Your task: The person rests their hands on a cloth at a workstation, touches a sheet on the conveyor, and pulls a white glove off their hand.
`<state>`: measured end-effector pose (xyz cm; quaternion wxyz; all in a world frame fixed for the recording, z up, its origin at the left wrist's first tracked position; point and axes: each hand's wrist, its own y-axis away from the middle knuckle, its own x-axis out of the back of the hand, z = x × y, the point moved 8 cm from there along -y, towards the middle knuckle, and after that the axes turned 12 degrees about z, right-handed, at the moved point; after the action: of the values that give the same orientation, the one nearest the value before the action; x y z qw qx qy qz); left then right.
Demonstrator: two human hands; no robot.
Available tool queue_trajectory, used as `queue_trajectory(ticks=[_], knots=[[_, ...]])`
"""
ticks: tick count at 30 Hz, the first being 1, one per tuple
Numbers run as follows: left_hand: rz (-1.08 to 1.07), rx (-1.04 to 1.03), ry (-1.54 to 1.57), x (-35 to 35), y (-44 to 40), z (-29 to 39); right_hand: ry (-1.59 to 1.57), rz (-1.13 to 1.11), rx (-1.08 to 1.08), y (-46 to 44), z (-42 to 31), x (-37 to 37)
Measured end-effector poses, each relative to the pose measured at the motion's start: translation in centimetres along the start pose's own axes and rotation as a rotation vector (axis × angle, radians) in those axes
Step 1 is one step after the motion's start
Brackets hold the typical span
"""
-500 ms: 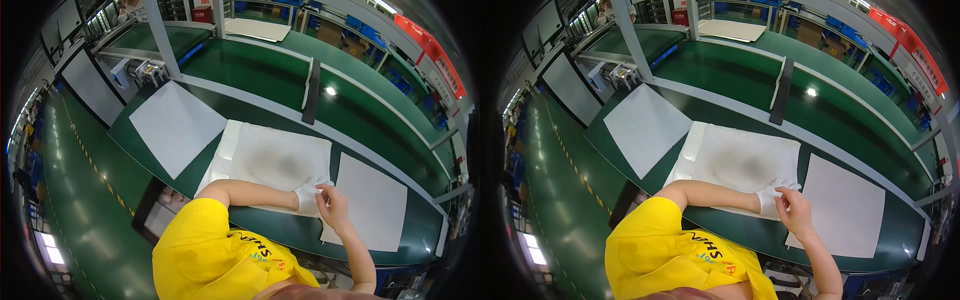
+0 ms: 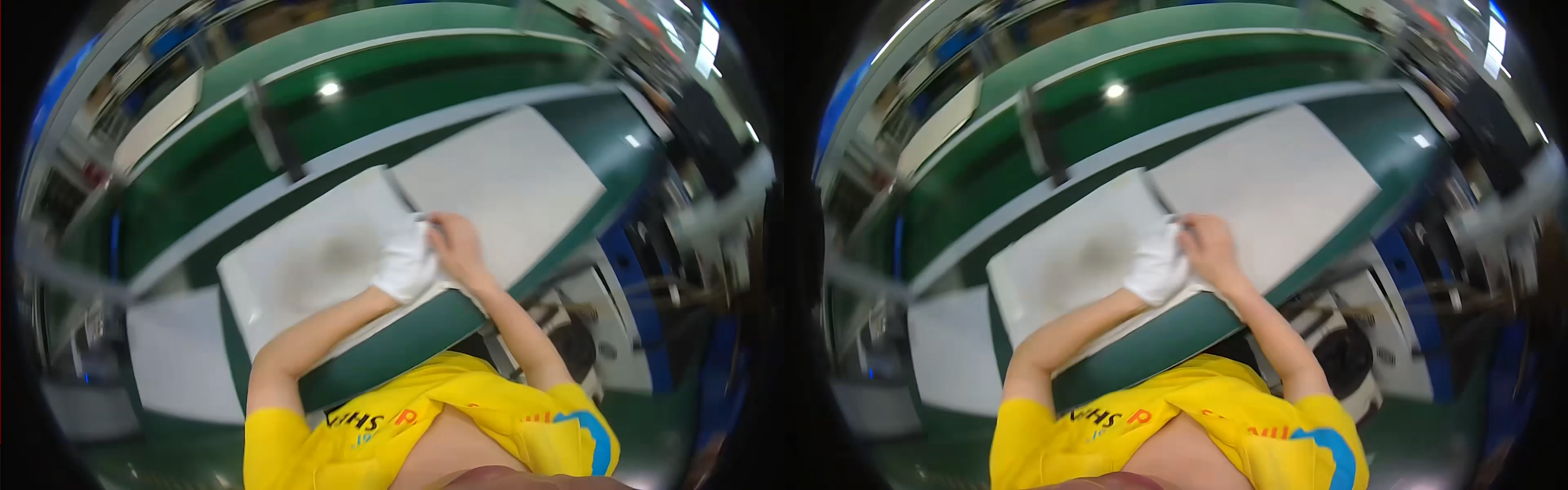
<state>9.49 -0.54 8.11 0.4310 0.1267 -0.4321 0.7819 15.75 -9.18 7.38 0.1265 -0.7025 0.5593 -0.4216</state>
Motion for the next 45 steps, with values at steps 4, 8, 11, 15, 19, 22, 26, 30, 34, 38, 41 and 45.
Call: queue_trajectory(ticks=[4,8,11,15,19,22,26,30,34,38,41,45], knots=[[0.098,-0.204,-0.176,0.2,1.0,1.8,0.130,0.114,0.127,0.7,-0.3,1.2],[-0.036,-0.132,-0.185,-0.8,1.0,1.4,0.040,0.059,0.105,0.7,0.1,1.0],[-0.056,-0.145,-0.176,-0.7,0.7,1.2,0.034,0.054,0.103,0.9,0.0,0.8],[-0.050,-0.128,-0.166,-0.7,0.6,1.0,0.028,0.028,0.103,0.6,0.0,0.5],[-0.044,-0.120,-0.172,-0.4,0.5,0.8,0.039,0.022,0.101,0.5,0.0,0.4],[-0.032,-0.117,-0.179,-0.4,0.5,0.4,0.060,0.004,0.093,0.3,-0.1,0.3],[-0.016,-0.117,-0.187,-0.3,0.6,0.3,0.068,0.007,0.108,0.2,-0.3,0.3],[-0.008,-0.121,-0.194,-0.2,0.6,0.4,0.070,-0.027,0.094,0.2,-0.3,0.2],[0.008,-0.118,-0.161,-0.2,0.3,0.3,0.088,-0.047,0.095,0.1,-0.3,0.1],[0.018,-0.097,-0.119,-0.3,0.3,0.2,0.093,-0.061,0.075,0.0,-0.1,0.1],[0.043,-0.085,-0.102,-0.1,0.4,0.2,0.116,-0.077,0.079,0.0,-0.2,-0.1],[0.038,-0.074,-0.083,0.1,-0.1,0.3,0.148,-0.087,0.087,-0.1,-0.6,-0.3]])
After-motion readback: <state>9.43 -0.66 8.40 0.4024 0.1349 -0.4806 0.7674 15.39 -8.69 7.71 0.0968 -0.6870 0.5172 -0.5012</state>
